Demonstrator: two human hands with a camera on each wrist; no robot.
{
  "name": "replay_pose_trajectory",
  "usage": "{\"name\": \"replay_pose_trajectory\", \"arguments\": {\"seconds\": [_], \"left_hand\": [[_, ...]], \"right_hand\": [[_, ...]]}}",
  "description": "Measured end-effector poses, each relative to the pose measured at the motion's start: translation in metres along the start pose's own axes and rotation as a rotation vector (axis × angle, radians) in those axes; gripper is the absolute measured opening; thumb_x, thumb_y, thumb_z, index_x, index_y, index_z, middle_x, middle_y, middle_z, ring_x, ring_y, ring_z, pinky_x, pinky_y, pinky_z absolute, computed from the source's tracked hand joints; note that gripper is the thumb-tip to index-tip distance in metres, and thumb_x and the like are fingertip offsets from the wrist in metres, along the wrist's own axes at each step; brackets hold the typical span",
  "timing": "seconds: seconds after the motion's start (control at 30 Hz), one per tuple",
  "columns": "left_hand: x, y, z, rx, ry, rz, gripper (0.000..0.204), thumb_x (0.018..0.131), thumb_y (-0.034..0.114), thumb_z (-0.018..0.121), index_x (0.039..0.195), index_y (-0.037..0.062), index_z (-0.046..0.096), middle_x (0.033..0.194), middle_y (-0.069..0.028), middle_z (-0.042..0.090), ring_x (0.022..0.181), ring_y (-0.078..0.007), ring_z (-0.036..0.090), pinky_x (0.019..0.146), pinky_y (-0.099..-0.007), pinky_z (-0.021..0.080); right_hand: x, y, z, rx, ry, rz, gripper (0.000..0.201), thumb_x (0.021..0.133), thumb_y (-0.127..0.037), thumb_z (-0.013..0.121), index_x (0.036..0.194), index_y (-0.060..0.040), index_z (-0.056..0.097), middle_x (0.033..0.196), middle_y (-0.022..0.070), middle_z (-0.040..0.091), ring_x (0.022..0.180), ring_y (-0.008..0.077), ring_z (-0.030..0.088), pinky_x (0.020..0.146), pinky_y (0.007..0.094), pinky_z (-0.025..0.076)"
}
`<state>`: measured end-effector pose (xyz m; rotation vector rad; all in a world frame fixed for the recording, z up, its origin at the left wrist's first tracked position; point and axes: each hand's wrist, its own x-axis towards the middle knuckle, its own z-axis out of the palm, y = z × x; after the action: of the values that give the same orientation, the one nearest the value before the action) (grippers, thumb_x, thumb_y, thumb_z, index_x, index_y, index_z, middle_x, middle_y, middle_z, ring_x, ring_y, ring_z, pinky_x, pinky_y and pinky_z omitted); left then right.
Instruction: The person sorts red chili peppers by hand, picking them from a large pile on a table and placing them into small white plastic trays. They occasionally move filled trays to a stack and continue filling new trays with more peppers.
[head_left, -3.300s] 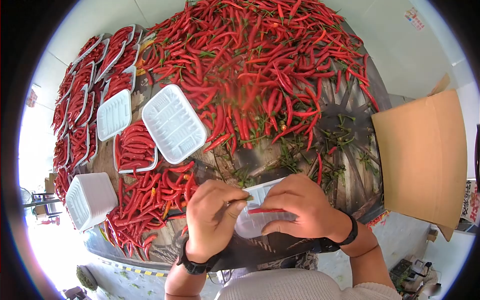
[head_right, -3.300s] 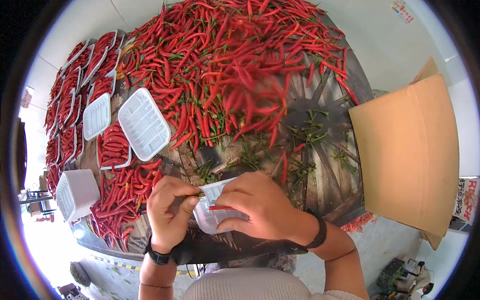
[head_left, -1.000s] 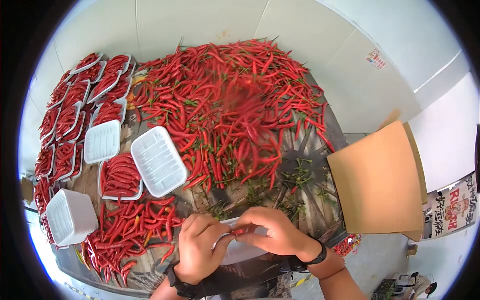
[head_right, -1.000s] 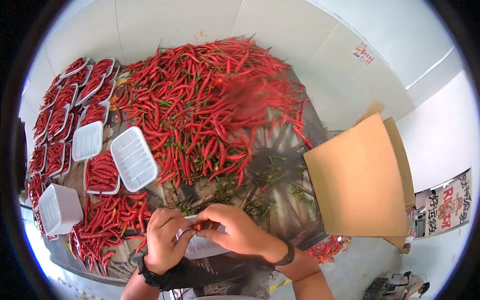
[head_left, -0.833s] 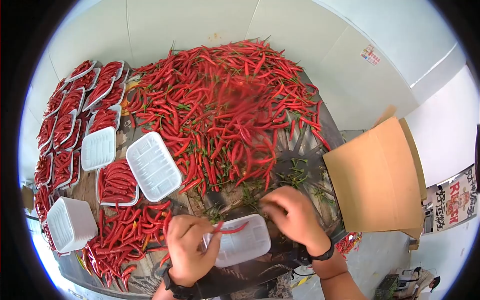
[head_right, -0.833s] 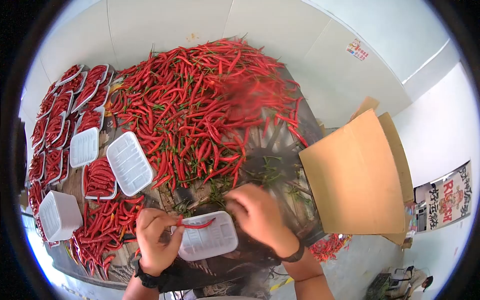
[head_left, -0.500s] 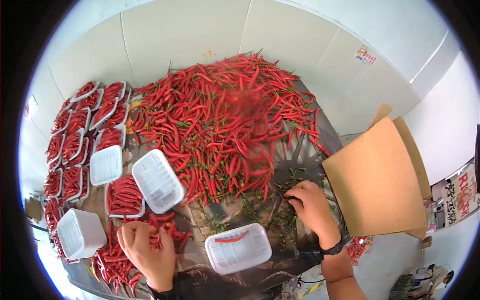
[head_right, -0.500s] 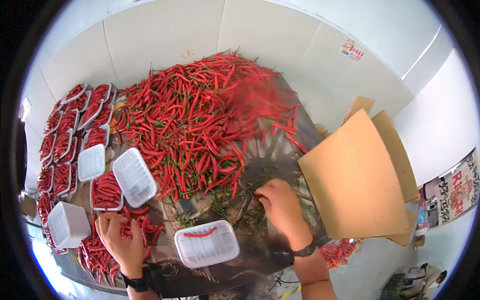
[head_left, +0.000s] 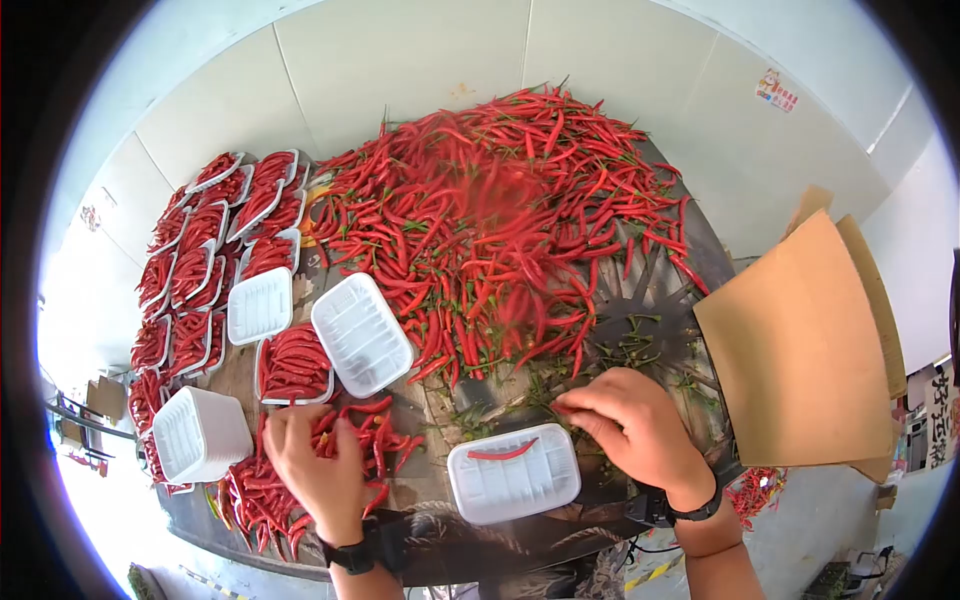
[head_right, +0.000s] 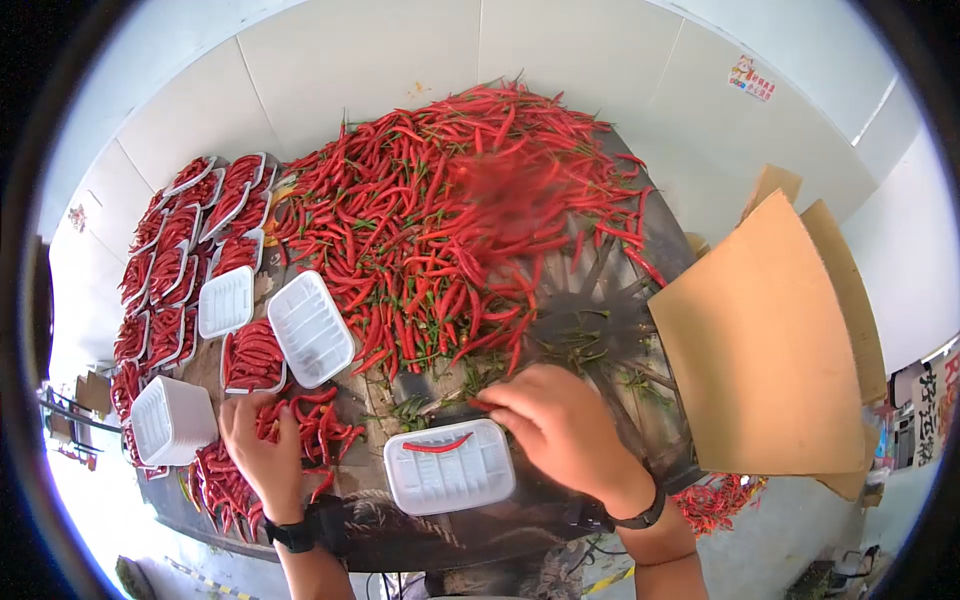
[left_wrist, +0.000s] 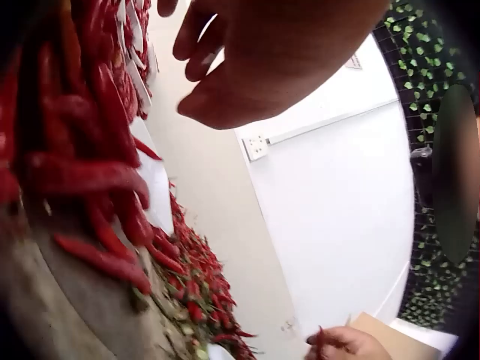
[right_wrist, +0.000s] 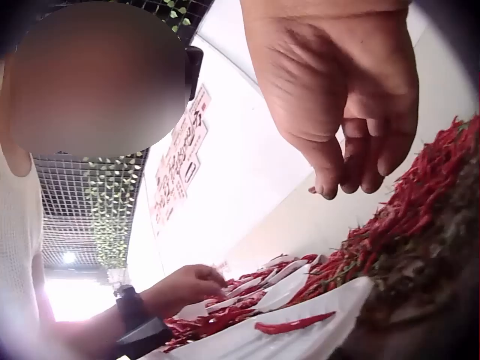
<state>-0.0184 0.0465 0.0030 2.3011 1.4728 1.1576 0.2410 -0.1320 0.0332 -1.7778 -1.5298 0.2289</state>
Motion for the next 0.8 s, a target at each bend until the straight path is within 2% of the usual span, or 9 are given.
{"name": "replay_pose_trajectory", "arguments": {"seconds": [0.03,0.1,0.2,0.3,0.37,0.47,0.57,0.63,0.8], "left_hand": [[-0.001,0.004,0.002,-0.081,-0.014,0.078,0.02,0.071,0.001,0.071,0.09,0.002,0.065,0.091,-0.0114,0.059,0.092,-0.0313,0.056,0.086,-0.0433,0.045],[-0.007,0.02,0.004,-0.334,-0.142,0.162,0.025,0.069,0.004,0.075,0.092,0.0021,0.067,0.091,-0.0117,0.06,0.09,-0.0304,0.057,0.082,-0.042,0.046],[-0.019,0.028,0.012,-0.462,-0.358,0.308,0.039,0.07,0.028,0.084,0.096,0.0026,0.069,0.092,-0.0107,0.059,0.089,-0.029,0.057,0.078,-0.0389,0.046],[-0.027,0.034,0.021,-0.547,-0.483,0.388,0.036,0.066,0.021,0.086,0.094,0.0047,0.072,0.092,-0.0097,0.06,0.086,-0.0274,0.057,0.075,-0.0375,0.046],[-0.031,0.037,0.025,-0.539,-0.497,0.366,0.028,0.066,0.016,0.086,0.09,0.0066,0.073,0.092,-0.0085,0.061,0.084,-0.0261,0.057,0.074,-0.0372,0.046],[-0.031,0.039,0.026,-0.557,-0.538,0.311,0.02,0.069,0.011,0.083,0.087,0.0086,0.074,0.089,-0.0067,0.061,0.083,-0.0251,0.058,0.073,-0.0367,0.046],[-0.029,0.037,0.028,-0.579,-0.57,0.321,0.022,0.068,0.011,0.084,0.087,0.0085,0.074,0.09,-0.0067,0.061,0.083,-0.0254,0.059,0.074,-0.0371,0.046],[-0.027,0.037,0.027,-0.584,-0.59,0.315,0.022,0.068,0.01,0.084,0.088,0.0086,0.074,0.089,-0.0066,0.061,0.083,-0.0254,0.059,0.074,-0.0372,0.046],[-0.028,0.033,0.032,-0.594,-0.642,0.363,0.022,0.068,0.01,0.083,0.088,0.009,0.074,0.089,-0.0061,0.061,0.084,-0.0258,0.059,0.075,-0.0377,0.047]], "right_hand": [[0.003,-0.003,0.004,-0.032,-0.08,-0.047,0.024,0.08,-0.004,0.072,0.104,-0.0054,0.069,0.091,0.0116,0.066,0.085,0.0324,0.063,0.075,0.0428,0.05],[0.008,-0.006,0.02,-0.003,-0.064,-0.117,0.025,0.079,-0.005,0.072,0.104,-0.0055,0.069,0.091,0.0109,0.066,0.087,0.0319,0.064,0.075,0.0425,0.05],[0.012,-0.011,0.042,0.057,-0.146,-0.175,0.027,0.078,-0.005,0.073,0.105,-0.0059,0.067,0.091,0.0085,0.067,0.086,0.031,0.065,0.074,0.0422,0.051],[0.007,-0.015,0.058,0.088,-0.134,-0.186,0.028,0.079,-0.006,0.074,0.106,-0.0068,0.066,0.089,0.0072,0.067,0.084,0.03,0.065,0.071,0.0427,0.05],[0.006,-0.014,0.062,0.123,-0.115,-0.199,0.029,0.079,-0.007,0.075,0.107,-0.0076,0.066,0.087,0.0065,0.067,0.083,0.0297,0.065,0.069,0.0423,0.05],[0.007,-0.011,0.064,0.182,-0.07,-0.167,0.029,0.071,-0.005,0.082,0.095,-0.0073,0.067,0.084,0.0084,0.068,0.077,0.0294,0.065,0.067,0.0402,0.049],[0.007,-0.01,0.062,0.183,-0.071,-0.148,0.032,0.068,-0.005,0.084,0.096,-0.0076,0.067,0.082,0.0079,0.067,0.076,0.0292,0.065,0.067,0.0399,0.05],[0.008,-0.009,0.062,0.229,-0.04,-0.148,0.029,0.074,-0.006,0.078,0.1,-0.0082,0.068,0.078,0.0073,0.061,0.077,0.0302,0.06,0.069,0.0407,0.047],[0.005,-0.003,0.061,0.284,-0.102,-0.146,0.03,0.072,-0.006,0.078,0.1,-0.01,0.068,0.08,0.008,0.061,0.079,0.0306,0.06,0.069,0.0406,0.047]]}}
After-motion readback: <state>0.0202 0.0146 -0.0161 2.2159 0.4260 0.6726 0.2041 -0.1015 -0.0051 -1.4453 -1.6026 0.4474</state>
